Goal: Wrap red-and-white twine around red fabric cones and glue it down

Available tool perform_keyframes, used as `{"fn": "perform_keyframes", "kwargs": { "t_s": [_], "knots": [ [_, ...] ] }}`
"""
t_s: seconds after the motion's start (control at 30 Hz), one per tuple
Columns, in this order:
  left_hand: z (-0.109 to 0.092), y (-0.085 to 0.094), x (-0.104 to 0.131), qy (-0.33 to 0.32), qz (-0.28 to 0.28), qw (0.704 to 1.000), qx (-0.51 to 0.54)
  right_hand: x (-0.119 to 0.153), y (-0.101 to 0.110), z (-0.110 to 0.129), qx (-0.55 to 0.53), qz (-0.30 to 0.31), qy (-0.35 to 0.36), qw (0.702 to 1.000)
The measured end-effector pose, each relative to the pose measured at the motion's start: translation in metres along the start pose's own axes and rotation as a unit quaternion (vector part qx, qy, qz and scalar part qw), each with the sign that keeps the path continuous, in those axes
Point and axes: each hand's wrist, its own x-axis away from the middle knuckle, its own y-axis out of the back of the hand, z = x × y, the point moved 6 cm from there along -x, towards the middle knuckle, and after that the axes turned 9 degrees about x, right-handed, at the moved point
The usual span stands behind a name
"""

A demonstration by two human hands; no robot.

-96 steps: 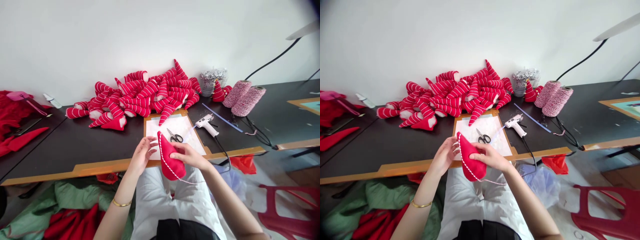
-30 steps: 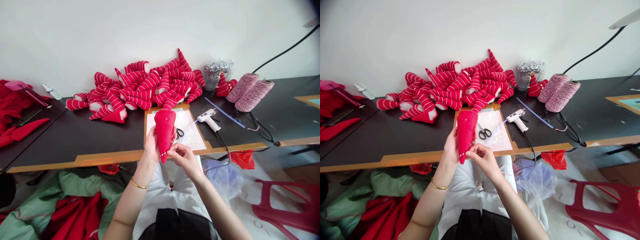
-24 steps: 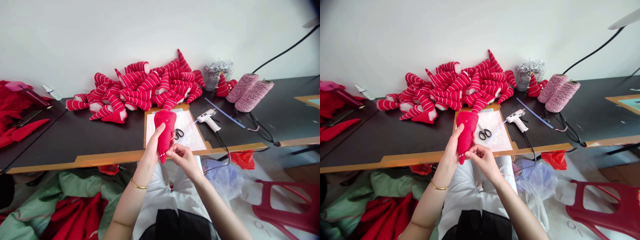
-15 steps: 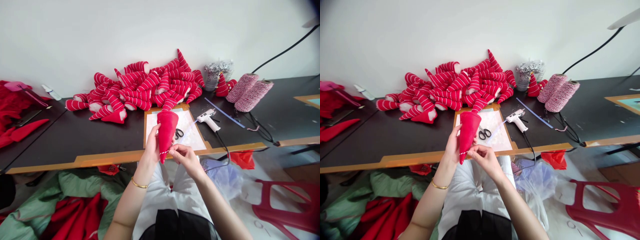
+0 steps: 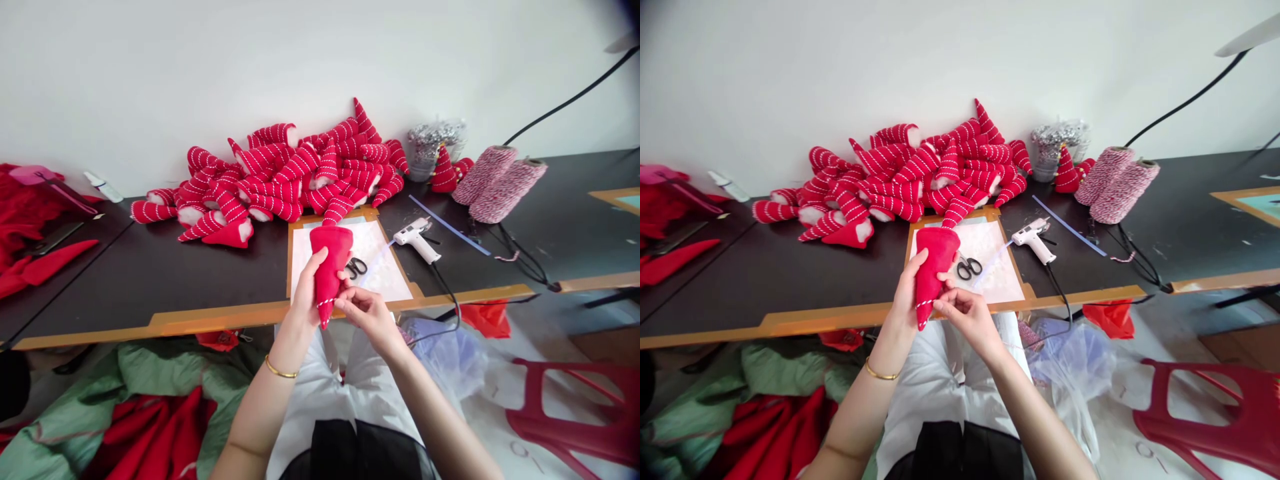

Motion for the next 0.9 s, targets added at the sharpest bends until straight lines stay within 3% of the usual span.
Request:
{"fn": "perform_keyframes", "kwargs": {
  "t_s": [0.27, 0.57, 0.73, 0.9],
  "knots": [
    [-0.005, 0.012, -0.006, -0.064, -0.045, 0.997, -0.019, -0.002, 0.004, -0.005, -0.007, -0.018, -0.003, 1.000],
    [-0.004, 0.003, -0.001, -0.062, -0.048, 0.997, 0.000, -0.005, 0.007, -0.011, -0.031, -0.022, -0.008, 0.999],
    [-0.001, 0.001, 0.004, -0.081, -0.033, 0.994, -0.060, -0.006, 0.006, -0.007, -0.042, -0.028, -0.001, 0.999],
    [-0.006, 0.004, 0.003, -0.121, -0.076, 0.987, -0.069, -0.006, 0.005, -0.005, -0.037, -0.033, -0.014, 0.999]
  ]
}}
